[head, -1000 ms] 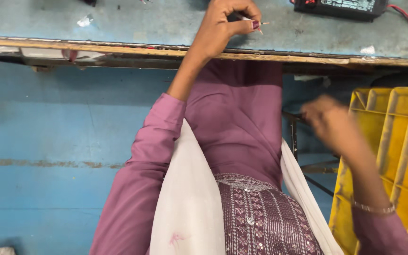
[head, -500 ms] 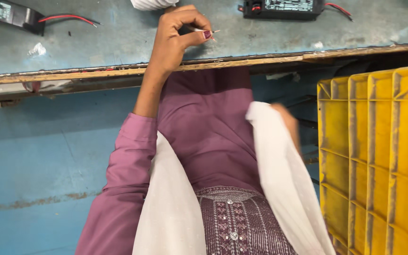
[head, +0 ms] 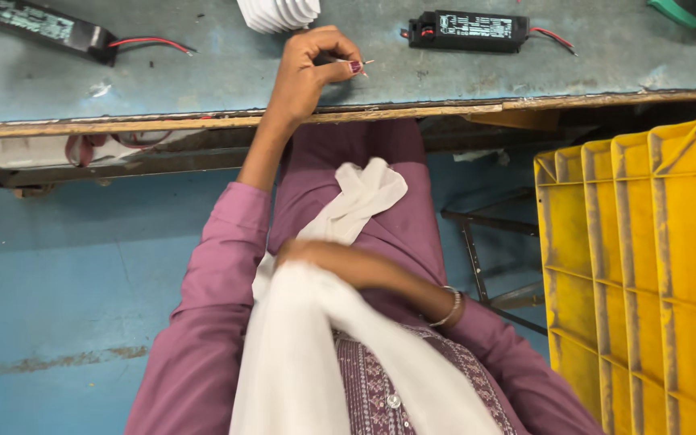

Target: The person connects wires to LED light housings and power drivers on a workbench. They use a screwdriver to secure connections and place completed units into a cardboard box.

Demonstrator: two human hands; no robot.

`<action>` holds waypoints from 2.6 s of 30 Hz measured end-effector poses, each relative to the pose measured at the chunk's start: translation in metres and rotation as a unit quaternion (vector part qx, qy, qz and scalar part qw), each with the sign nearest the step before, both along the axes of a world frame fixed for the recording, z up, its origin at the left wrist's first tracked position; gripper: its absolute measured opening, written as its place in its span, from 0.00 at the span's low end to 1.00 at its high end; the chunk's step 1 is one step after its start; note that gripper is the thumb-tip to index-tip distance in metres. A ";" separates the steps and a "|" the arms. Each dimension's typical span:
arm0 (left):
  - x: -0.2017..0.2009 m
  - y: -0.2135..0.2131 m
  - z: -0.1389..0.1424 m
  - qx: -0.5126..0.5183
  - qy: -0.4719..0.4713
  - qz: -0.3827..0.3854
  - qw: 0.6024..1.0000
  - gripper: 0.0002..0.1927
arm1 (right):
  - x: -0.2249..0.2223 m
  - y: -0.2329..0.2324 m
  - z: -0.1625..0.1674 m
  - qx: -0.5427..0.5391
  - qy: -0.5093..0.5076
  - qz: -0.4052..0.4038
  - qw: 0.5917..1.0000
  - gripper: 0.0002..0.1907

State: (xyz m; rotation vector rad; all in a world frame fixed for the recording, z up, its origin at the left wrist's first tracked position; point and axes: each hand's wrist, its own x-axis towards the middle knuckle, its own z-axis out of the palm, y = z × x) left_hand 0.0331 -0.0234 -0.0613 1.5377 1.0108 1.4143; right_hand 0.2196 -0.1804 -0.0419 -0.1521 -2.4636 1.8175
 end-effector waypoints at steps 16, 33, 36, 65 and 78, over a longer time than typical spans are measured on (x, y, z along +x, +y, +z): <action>-0.003 -0.004 0.017 0.038 0.054 0.050 0.997 0.05 | 0.061 0.146 0.050 0.066 0.101 -0.459 0.880 0.13; -0.005 0.000 0.027 0.048 0.115 0.071 0.990 0.07 | 0.015 0.219 0.007 -0.057 0.110 -0.402 0.907 0.09; -0.006 -0.003 0.030 0.021 0.152 0.078 0.985 0.07 | 0.016 0.221 0.004 -0.072 0.120 -0.395 0.908 0.08; -0.017 0.008 0.013 0.040 0.074 0.062 0.995 0.05 | 0.013 0.220 0.017 -0.168 0.111 -0.362 0.910 0.09; -0.006 0.009 0.019 0.004 0.082 0.100 0.992 0.06 | 0.000 0.216 -0.015 -0.098 0.199 -0.452 0.864 0.05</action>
